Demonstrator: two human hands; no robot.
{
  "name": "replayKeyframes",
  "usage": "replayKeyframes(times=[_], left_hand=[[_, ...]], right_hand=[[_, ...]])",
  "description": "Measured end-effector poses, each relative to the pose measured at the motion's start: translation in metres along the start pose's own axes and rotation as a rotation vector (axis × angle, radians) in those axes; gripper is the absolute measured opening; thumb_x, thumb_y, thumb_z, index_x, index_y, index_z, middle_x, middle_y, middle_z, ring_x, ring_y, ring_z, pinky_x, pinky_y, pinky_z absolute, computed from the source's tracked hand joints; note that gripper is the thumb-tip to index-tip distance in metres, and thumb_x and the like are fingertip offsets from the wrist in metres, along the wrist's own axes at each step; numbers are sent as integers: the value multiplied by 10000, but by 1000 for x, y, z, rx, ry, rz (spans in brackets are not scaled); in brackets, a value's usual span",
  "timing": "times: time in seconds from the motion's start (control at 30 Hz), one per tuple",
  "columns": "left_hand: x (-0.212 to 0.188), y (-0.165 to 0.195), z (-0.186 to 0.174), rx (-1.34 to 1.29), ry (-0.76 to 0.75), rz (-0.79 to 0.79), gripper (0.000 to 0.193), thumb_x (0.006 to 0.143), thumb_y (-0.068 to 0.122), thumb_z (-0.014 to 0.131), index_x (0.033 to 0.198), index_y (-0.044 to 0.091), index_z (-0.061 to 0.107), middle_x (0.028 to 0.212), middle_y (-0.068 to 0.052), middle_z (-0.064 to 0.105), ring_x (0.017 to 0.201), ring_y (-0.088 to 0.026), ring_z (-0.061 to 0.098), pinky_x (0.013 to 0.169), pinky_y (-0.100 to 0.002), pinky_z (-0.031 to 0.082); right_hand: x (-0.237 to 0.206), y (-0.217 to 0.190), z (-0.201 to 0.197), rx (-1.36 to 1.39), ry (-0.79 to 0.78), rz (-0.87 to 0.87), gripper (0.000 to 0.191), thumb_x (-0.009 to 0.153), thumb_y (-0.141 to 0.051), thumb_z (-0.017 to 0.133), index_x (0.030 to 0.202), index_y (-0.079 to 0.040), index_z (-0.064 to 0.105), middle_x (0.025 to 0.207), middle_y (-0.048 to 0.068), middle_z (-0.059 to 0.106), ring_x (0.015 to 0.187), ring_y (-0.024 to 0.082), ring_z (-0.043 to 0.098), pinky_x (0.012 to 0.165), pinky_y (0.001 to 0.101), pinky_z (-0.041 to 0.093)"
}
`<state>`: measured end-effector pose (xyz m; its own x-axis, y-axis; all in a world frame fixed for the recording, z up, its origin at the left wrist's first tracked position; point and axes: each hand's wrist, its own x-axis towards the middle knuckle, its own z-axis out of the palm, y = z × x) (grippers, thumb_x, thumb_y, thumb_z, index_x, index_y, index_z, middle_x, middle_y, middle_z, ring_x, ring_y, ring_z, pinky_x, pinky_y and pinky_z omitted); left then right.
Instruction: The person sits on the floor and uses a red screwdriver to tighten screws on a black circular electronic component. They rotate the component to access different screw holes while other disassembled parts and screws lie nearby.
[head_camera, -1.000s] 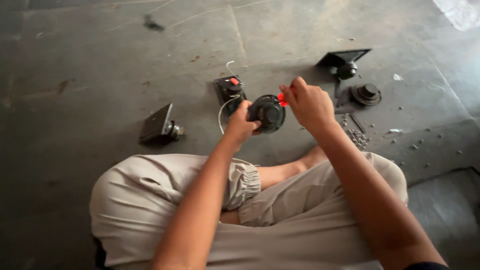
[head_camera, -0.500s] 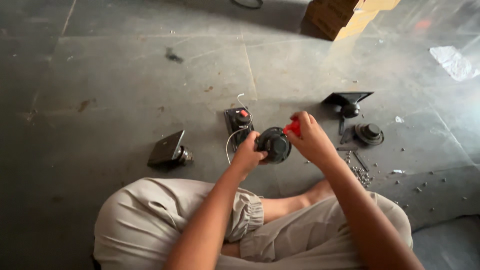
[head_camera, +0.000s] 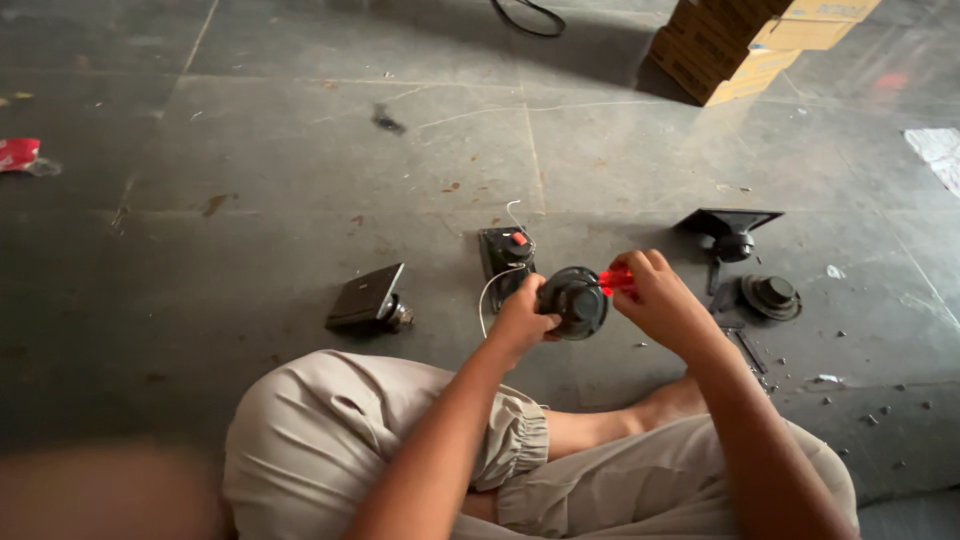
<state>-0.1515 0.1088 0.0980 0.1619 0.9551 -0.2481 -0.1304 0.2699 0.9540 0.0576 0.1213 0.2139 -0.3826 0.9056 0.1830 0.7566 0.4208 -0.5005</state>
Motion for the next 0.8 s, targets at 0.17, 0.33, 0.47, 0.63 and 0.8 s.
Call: replayKeyframes(times=[0.17, 0.33, 0.47, 0.63, 0.8], left_hand=[[-2, 14, -34, 20, 21, 41, 512, 795, -123, 682, 1247, 56, 525, 1114, -123, 643, 994, -255, 700, 689, -379, 681], [-9, 31, -58, 55, 19, 25, 506, 803, -104, 686, 1252, 55, 518, 1085, -151, 655, 963, -256, 708, 672, -366, 676], [-15, 37, -75, 172, 58, 78, 484, 792, -92, 719, 1218, 46, 536, 1066, -146, 672, 932, -238, 713, 658, -361, 662], [-14, 24, -86, 133, 76, 54, 453, 795, -80, 716, 1196, 47, 549, 1053, -138, 680, 909, -225, 714, 650, -378, 661], [-24, 8, -81, 340, 130, 191, 530, 764, -70, 795, 1216, 67, 554, 999, -131, 703, 905, -228, 695, 733, -387, 589]], right_hand=[[25, -28, 26, 22, 166, 38, 367, 911, -231, 732, 1169, -11, 593, 1053, 243, 648, 953, 389, 655, 810, 449, 536], [40, -58, 39, -20, 194, 133, 280, 988, -224, 709, 1152, -17, 615, 1068, 209, 680, 953, 368, 677, 823, 433, 537], [45, -67, 38, -32, 119, -198, 272, 844, -110, 696, 1106, -44, 666, 1128, 195, 681, 1002, 371, 667, 845, 415, 555], [51, -68, 48, 69, 70, -105, 433, 816, -144, 730, 1198, 17, 602, 1108, 206, 657, 976, 375, 676, 824, 431, 551], [31, -80, 50, -15, 57, 255, 329, 984, -304, 686, 1088, 4, 633, 968, 198, 726, 920, 390, 695, 798, 456, 535]])
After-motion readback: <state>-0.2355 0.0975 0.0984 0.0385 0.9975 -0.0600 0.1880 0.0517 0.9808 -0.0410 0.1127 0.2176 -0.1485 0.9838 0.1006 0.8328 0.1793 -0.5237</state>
